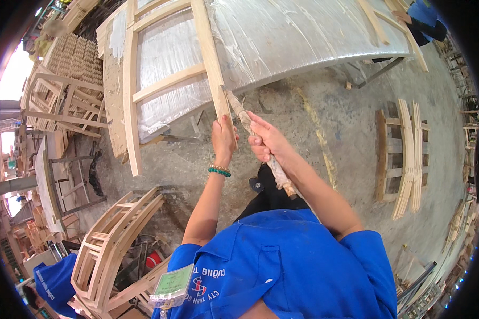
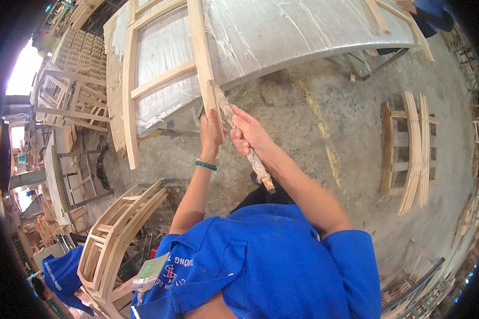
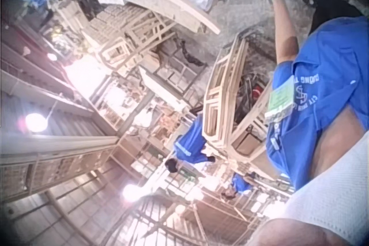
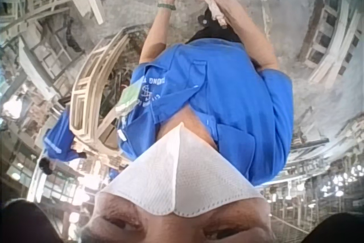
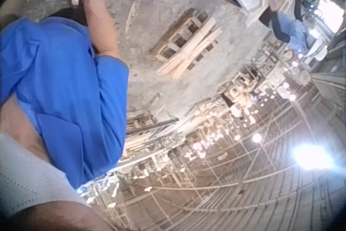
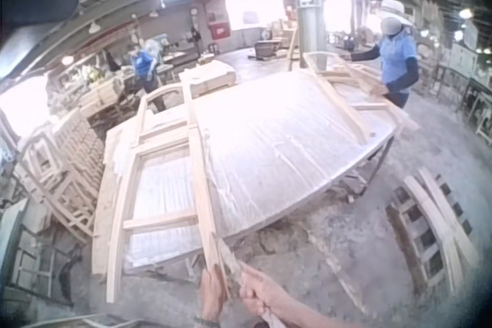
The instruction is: The person sands wooden chair frames with a sanding block in a workshop. They repeatedly pick up frames, sand various edges and surfaces, and place the frames back into a stack.
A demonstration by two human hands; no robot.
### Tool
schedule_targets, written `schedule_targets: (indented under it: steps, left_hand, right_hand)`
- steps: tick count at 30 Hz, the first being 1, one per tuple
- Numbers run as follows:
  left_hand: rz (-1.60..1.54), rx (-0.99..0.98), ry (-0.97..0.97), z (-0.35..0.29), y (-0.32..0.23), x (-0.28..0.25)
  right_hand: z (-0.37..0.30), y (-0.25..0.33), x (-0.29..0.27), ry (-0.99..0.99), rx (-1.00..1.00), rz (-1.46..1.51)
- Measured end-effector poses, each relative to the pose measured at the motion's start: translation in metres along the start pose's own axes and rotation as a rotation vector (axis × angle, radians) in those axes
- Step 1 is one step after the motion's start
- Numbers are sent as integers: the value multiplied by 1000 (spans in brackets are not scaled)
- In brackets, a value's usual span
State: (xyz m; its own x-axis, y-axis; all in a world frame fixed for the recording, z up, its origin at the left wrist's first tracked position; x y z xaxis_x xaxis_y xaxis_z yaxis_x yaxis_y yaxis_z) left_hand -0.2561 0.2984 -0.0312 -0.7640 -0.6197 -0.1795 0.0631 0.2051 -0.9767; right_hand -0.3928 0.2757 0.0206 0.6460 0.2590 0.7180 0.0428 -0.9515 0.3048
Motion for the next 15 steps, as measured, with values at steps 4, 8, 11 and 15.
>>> schedule_targets:
  steps: [4, 8, 11, 15]
  left_hand:
    - [-57, 71, 4, 4, -3, 2]
    - [-25, 33, -34, 2, -11, 24]
    - [210, 477, -22, 1, -24, 31]
    - [493, 537, 629, 29, -53, 82]
  right_hand:
    - [23, 23, 1, -92, -226, -41]
    - [20, 115, 11, -234, -505, -26]
    - [35, 146, 90, -109, -477, -139]
    - [54, 194, 98, -123, -563, -353]
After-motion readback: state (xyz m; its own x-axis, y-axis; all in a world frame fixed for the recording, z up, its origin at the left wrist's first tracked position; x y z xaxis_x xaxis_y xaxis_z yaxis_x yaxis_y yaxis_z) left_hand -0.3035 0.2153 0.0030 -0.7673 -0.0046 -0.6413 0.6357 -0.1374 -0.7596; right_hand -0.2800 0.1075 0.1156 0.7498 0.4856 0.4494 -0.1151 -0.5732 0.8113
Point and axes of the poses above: each hand's wrist, its own z-axis towards the middle knuckle, its own x-axis out of the palm, y = z × x, the point moved 10 cm from there along z, towards the middle knuckle, and after that the axes turned 14 degrees about x, right-handed, at the moved point
